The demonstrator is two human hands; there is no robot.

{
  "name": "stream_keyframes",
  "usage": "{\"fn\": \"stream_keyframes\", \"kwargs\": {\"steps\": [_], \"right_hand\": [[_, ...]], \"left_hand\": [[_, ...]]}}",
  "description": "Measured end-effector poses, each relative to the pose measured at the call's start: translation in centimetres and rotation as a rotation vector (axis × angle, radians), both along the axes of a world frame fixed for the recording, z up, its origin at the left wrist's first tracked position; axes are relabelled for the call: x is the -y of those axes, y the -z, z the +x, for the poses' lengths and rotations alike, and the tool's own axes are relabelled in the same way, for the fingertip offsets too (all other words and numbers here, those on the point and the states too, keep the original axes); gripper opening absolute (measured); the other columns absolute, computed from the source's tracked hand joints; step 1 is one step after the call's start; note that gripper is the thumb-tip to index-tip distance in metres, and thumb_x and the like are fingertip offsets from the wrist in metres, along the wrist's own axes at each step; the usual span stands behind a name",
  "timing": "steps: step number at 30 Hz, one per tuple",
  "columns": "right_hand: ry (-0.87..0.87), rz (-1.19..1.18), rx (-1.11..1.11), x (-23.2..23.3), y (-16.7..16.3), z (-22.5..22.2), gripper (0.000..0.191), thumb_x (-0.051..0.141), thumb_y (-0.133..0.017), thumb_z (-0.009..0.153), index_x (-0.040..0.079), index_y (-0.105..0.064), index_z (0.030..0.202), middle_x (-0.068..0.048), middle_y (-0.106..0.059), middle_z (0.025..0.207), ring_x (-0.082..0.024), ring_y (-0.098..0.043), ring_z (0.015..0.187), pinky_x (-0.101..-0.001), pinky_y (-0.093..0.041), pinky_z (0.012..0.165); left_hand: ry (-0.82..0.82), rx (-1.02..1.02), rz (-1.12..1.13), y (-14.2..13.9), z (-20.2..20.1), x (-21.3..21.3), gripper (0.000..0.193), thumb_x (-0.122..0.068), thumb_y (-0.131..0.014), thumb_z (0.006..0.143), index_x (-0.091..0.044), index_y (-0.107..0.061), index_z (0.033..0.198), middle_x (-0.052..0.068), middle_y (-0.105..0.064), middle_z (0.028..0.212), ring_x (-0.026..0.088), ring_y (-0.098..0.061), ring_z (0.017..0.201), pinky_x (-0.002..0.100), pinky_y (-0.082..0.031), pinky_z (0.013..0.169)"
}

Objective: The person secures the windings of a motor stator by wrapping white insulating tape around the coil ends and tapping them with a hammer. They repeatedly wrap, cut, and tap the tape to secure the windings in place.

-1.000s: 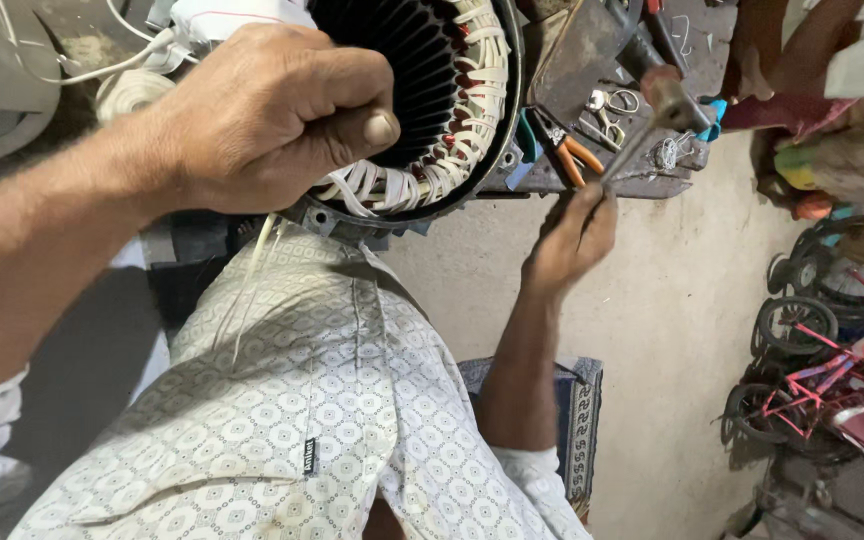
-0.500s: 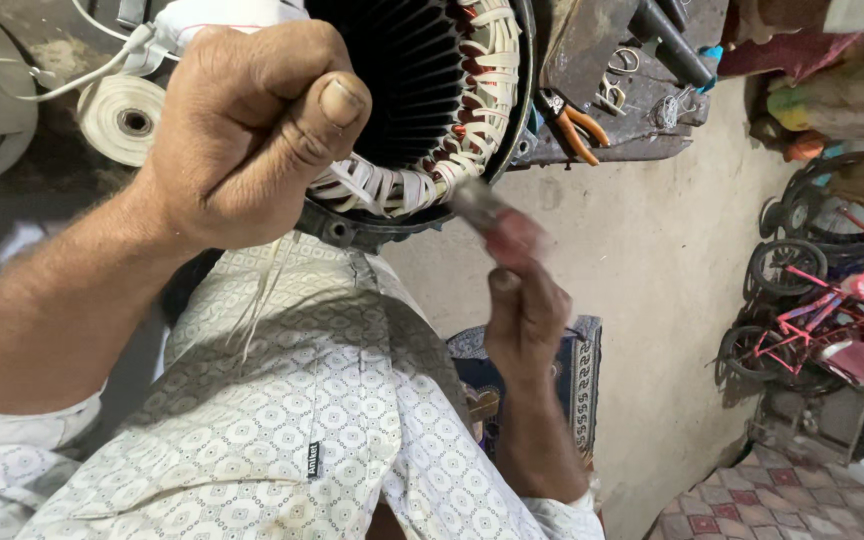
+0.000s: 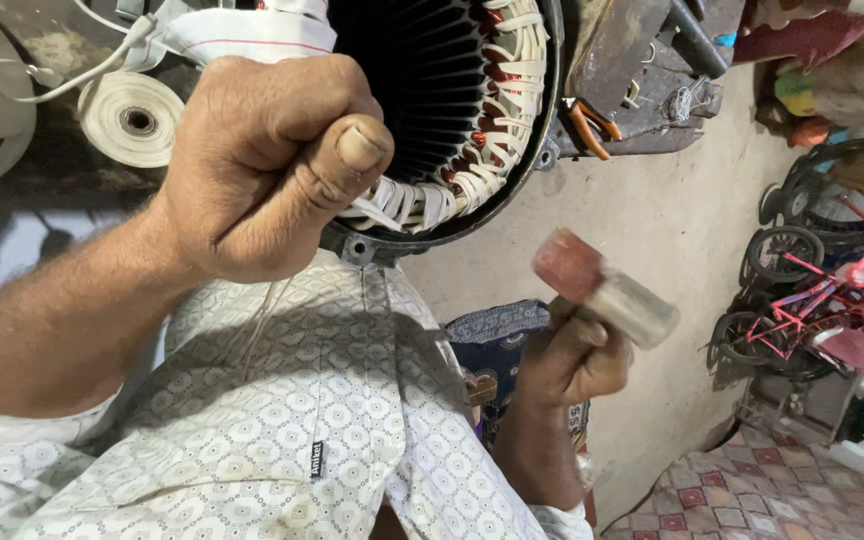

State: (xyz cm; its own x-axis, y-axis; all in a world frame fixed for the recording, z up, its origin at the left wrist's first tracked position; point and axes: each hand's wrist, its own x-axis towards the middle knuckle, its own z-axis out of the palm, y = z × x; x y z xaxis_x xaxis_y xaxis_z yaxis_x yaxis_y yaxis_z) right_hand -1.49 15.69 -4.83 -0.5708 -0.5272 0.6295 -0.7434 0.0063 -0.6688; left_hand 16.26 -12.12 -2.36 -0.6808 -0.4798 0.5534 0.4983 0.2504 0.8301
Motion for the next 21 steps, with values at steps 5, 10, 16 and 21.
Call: {"fn": "stream_keyframes", "kwargs": {"steps": [5,10,16,21], "right_hand": [[-0.01,0.323,-0.198,-0.3,0.6,-0.3,0.037,0.029,-0.057,0.113,-0.004,-0.069,0.105,-0.005,-0.066,0.074,-0.01,-0.06,0.059,-0.0276,-0.046,0.048],[-0.032,-0.023,0.164,-0.3,0.6,-0.5,0.028,0.036,-0.057,0.113,0.014,-0.066,0.099,-0.002,-0.063,0.068,-0.005,-0.057,0.056,-0.0223,-0.04,0.047],[-0.193,0.374,-0.043,-0.1,-0.3,-2.3,0.035,0.031,-0.059,0.122,-0.002,-0.068,0.117,-0.007,-0.066,0.083,-0.012,-0.063,0.065,-0.0245,-0.048,0.056],[-0.296,0.044,0.543,1.4,-1.3,-5.7,0.041,0.035,-0.059,0.112,-0.005,-0.068,0.119,-0.003,-0.057,0.069,-0.006,-0.043,0.051,-0.02,-0.028,0.047]], "left_hand": [[0.025,0.017,0.051,0.0,0.1,0.0,0.039,-0.03,-0.048,0.118,-0.006,-0.055,0.088,-0.005,-0.048,0.062,0.003,-0.043,0.047,0.021,-0.034,0.042],[0.001,0.026,0.04,0.7,0.1,0.0,0.039,-0.031,-0.046,0.118,-0.007,-0.054,0.088,-0.005,-0.047,0.064,0.002,-0.043,0.048,0.021,-0.034,0.044],[-0.069,0.245,-0.113,-1.0,-1.1,0.9,0.04,-0.031,-0.046,0.124,-0.002,-0.058,0.098,0.003,-0.051,0.07,0.01,-0.05,0.059,0.028,-0.041,0.053],[-0.232,0.612,-0.089,-5.9,-7.2,-0.8,0.029,-0.031,-0.05,0.113,-0.008,-0.068,0.106,0.002,-0.061,0.067,0.013,-0.059,0.055,0.034,-0.046,0.047]]}}
